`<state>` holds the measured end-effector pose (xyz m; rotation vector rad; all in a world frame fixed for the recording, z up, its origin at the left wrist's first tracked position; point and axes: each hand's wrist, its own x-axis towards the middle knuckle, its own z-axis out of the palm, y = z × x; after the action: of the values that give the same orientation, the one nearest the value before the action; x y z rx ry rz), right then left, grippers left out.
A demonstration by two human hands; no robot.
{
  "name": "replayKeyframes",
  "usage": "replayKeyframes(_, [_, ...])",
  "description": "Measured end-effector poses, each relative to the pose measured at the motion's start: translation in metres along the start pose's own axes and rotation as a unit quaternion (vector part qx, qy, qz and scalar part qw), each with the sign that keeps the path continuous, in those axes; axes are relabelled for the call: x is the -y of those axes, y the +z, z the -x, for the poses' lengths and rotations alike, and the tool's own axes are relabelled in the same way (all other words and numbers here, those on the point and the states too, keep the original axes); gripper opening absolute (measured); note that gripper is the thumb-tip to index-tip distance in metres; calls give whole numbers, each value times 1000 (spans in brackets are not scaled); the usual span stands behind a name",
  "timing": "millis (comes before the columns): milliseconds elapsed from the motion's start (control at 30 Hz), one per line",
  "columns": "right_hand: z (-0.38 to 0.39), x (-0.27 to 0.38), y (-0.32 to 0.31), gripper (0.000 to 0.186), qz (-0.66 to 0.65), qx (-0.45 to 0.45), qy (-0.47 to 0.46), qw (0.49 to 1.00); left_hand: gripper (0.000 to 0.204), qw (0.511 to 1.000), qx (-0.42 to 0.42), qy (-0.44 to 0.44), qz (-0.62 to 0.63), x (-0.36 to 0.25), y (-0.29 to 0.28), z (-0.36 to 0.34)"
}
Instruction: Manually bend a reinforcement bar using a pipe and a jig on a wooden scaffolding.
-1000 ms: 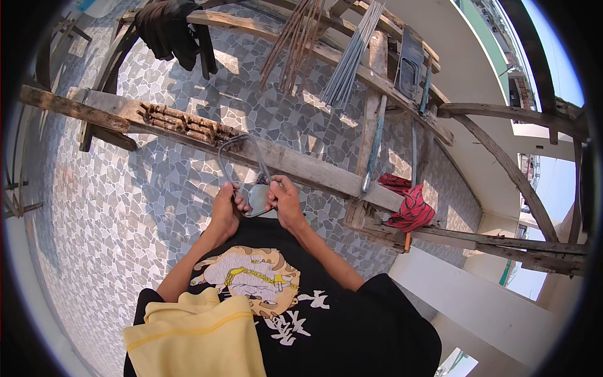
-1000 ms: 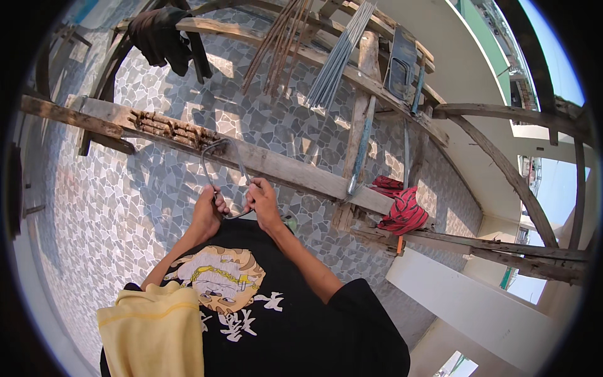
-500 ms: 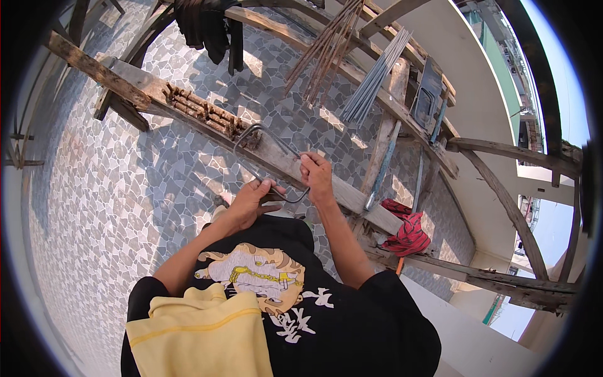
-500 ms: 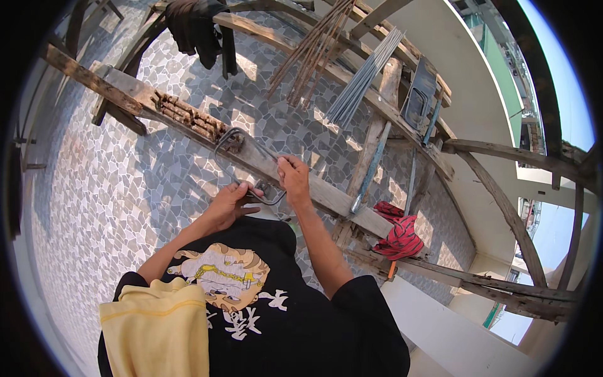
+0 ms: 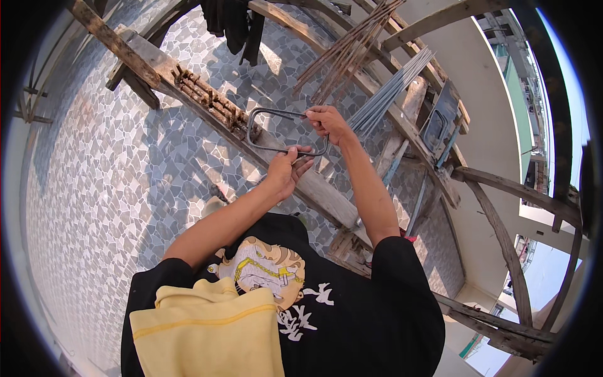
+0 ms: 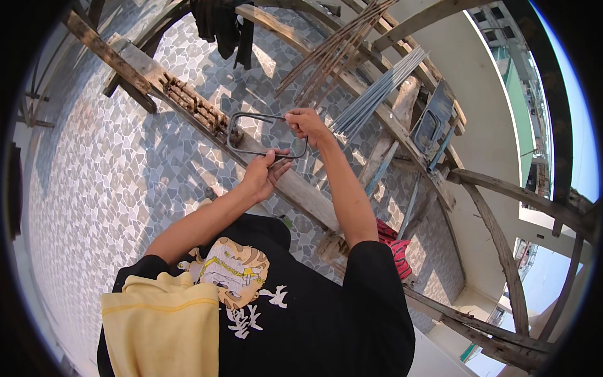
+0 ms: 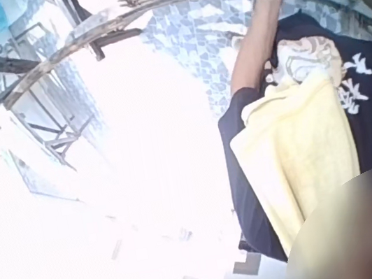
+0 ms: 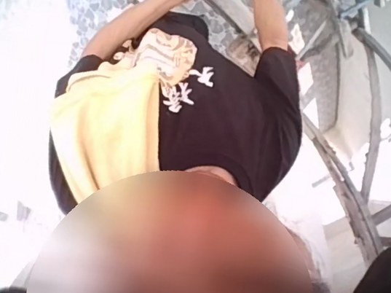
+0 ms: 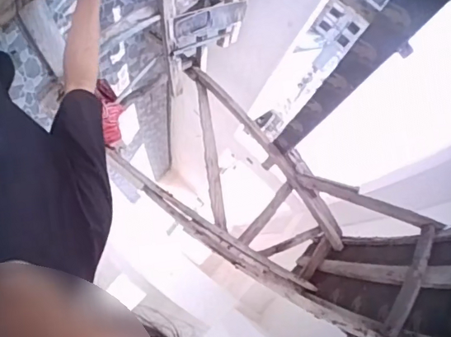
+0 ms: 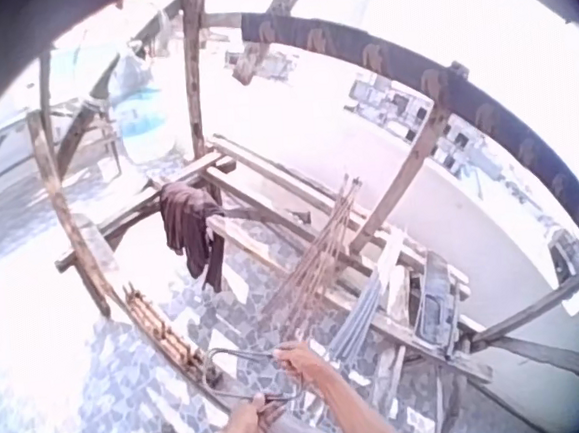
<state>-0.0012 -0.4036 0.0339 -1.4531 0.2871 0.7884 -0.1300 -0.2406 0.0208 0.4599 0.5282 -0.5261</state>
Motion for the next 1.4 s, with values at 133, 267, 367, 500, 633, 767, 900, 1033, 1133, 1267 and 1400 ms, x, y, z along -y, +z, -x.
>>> replayKeyframes(133, [-17,10,-8,21,33,30,17,999,23,999,-30,10,19,5,8,-8])
replayKeyframes(267, [-31,14,-13,20,81,39,9,996,23,999,-17,18,33,12,17,-19])
replayKeyframes(367, [-31,12,-11,20,122,36,3,992,23,999,-18,19,38,11,13,-22])
replayKeyframes(500, [-31,4,-14,20,95,35,-1,995,22,998,-29,17,45,15,8,-21])
replayKeyframes(633, [-24,-3,-7,23,130,-19,-73,989,20,998,-28,41,38,14,9,-17])
replayKeyframes(767, [-21,-15,-2,25,179,-63,-174,966,20,998,-48,47,-22,12,3,-18])
replayKeyframes(900, [-21,-27,-8,24,199,-86,-216,952,19,997,-54,40,-48,14,1,-18])
replayKeyframes(1033, [-14,-30,-4,23,190,-120,-206,952,19,996,-49,43,-56,12,-5,-15])
replayKeyframes(1133, [-4,-39,5,23,183,-131,-201,953,19,995,-36,42,-82,14,-13,-4])
replayKeyframes(1267, [-16,-33,0,22,267,-130,-210,932,18,997,-22,55,-52,15,-2,-13])
replayKeyframes(1400, [-26,-22,-11,21,202,-41,-229,951,15,997,-53,51,-6,22,-3,-24])
